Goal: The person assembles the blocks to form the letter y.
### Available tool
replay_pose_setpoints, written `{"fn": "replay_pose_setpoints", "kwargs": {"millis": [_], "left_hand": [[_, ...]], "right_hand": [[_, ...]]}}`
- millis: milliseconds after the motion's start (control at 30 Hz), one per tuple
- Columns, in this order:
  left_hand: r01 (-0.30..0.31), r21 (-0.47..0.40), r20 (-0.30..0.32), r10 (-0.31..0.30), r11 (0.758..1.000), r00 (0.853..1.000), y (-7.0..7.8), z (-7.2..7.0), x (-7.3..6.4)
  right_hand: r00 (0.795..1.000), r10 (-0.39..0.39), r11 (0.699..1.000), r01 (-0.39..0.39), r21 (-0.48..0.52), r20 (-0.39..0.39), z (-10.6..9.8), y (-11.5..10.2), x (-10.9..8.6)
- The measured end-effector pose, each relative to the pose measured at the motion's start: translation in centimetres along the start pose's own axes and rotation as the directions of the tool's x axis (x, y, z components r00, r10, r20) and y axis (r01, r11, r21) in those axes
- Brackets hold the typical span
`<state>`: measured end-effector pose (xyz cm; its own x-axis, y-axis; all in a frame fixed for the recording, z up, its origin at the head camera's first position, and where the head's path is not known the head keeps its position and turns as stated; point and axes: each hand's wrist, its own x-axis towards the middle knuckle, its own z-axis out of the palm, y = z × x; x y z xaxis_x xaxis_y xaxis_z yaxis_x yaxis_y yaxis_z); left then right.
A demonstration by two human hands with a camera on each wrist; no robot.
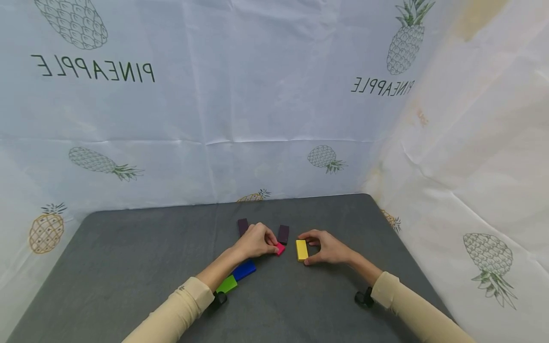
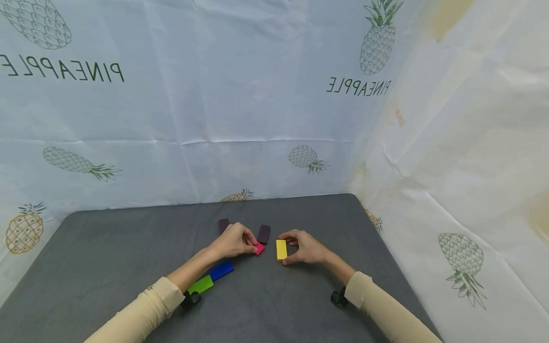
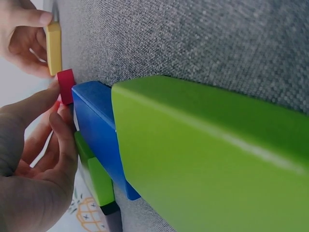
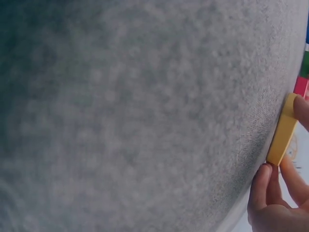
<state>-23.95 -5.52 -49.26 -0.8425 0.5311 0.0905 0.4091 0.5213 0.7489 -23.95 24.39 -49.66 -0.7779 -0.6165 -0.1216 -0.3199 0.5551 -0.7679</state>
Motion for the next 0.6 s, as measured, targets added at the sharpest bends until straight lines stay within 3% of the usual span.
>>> {"fn": "replay_pose_setpoints", "kwargs": {"millis": [300, 600], "left_hand": [[-0.001, 0.005, 0.000, 0.001, 1.000, 1.000, 0.0, 0.1, 0.0], [0.014, 0.002, -0.007, -0.014, 1.000, 1.000, -0.1, 0.0, 0.1]], "right_hand": [[0.999, 0.014, 1.000, -0.015, -0.019, -0.042, -0.5, -0.3, 0.7], [0.993, 0.007, 1.000, -0.010, -0.026, -0.118, -1.9, -1.2, 3.3]]}}
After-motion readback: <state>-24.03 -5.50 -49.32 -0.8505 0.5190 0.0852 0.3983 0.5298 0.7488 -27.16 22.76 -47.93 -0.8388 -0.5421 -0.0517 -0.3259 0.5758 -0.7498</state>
